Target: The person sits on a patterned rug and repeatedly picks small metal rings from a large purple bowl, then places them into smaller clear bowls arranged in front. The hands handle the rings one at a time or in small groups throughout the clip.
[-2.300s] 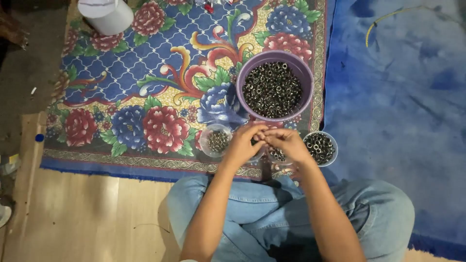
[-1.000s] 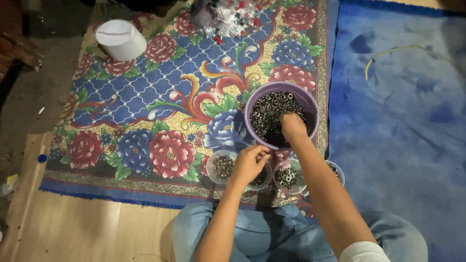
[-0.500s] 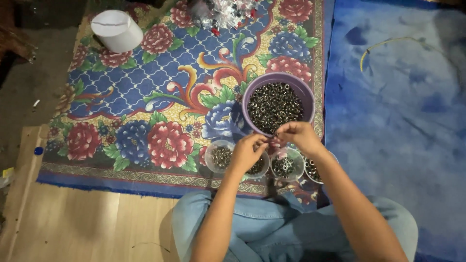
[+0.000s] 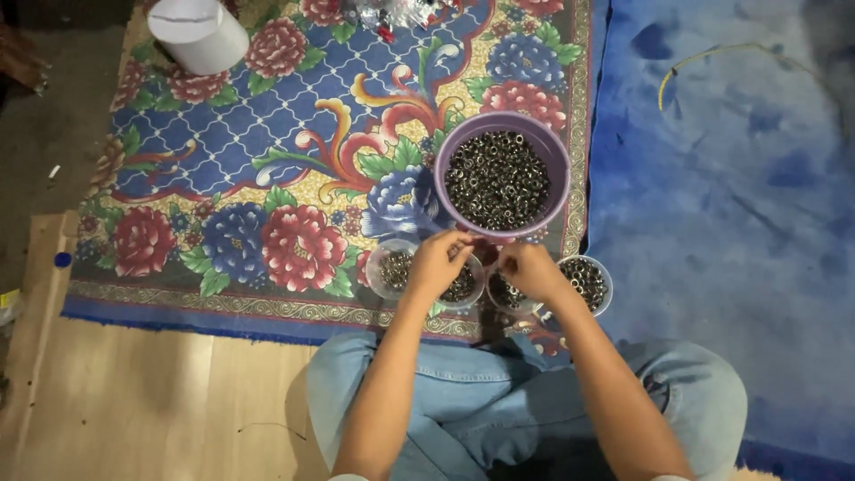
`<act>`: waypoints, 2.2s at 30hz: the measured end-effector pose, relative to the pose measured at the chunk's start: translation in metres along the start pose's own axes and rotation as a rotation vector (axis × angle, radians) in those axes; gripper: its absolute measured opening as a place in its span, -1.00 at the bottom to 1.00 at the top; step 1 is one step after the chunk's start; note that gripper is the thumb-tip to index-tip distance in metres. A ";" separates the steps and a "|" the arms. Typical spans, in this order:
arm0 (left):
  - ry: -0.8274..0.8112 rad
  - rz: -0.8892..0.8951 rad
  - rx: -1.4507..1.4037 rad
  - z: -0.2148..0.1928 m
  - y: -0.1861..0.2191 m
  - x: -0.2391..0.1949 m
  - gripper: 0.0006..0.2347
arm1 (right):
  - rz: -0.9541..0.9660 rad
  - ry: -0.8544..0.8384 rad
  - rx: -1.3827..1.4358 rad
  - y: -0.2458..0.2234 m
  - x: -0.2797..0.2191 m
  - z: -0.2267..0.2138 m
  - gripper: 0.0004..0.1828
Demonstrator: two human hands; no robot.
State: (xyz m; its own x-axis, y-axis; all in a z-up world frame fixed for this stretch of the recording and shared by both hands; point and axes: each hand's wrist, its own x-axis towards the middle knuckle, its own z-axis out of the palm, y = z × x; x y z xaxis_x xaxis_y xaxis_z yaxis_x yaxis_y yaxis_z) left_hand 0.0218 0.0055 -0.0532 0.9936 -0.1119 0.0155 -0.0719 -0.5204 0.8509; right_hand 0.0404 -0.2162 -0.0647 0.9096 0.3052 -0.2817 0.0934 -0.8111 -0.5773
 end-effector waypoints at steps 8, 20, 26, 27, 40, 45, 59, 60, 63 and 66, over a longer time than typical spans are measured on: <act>0.008 0.002 0.030 -0.018 0.026 -0.002 -0.88 | 0.032 -0.249 -0.083 -0.034 -0.021 -0.035 -0.80; 0.082 0.261 0.457 0.015 0.007 0.089 -0.86 | 0.172 -0.340 -0.186 -0.002 -0.005 -0.008 -0.66; 0.021 0.187 0.818 0.045 -0.004 0.125 -0.84 | 0.174 -0.318 -0.117 -0.031 -0.013 -0.028 -0.75; 0.083 0.212 0.889 0.051 -0.012 0.129 -0.84 | 0.193 -0.321 -0.108 -0.034 -0.012 -0.031 -0.76; -0.043 0.113 0.836 0.048 -0.018 0.140 -0.88 | 0.128 -0.330 -0.075 -0.048 -0.014 -0.052 -0.72; -0.028 -0.150 0.442 0.045 -0.017 0.135 -0.84 | 0.194 -0.255 -0.061 -0.052 -0.013 -0.050 -0.73; -0.031 -0.069 0.134 0.004 0.032 0.116 -0.87 | 0.084 -0.153 0.000 -0.057 -0.016 -0.060 -0.70; -0.030 -0.066 0.067 -0.002 0.039 0.112 -0.86 | 0.033 -0.086 0.071 -0.064 -0.017 -0.066 -0.70; 0.010 -0.077 -0.056 -0.018 0.080 0.087 -0.86 | 0.108 0.151 0.206 -0.056 -0.011 -0.063 -0.74; 0.051 -0.019 -0.160 -0.008 0.067 0.076 -0.89 | 0.168 0.251 0.561 -0.068 -0.016 -0.083 -0.69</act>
State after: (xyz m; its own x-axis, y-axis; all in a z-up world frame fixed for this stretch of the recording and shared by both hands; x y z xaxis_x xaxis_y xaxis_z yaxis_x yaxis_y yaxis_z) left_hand 0.0933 -0.0309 0.0090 0.9981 -0.0581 0.0219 -0.0424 -0.3799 0.9240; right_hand 0.0526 -0.2072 0.0424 0.9670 0.0152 -0.2545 -0.2231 -0.4327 -0.8735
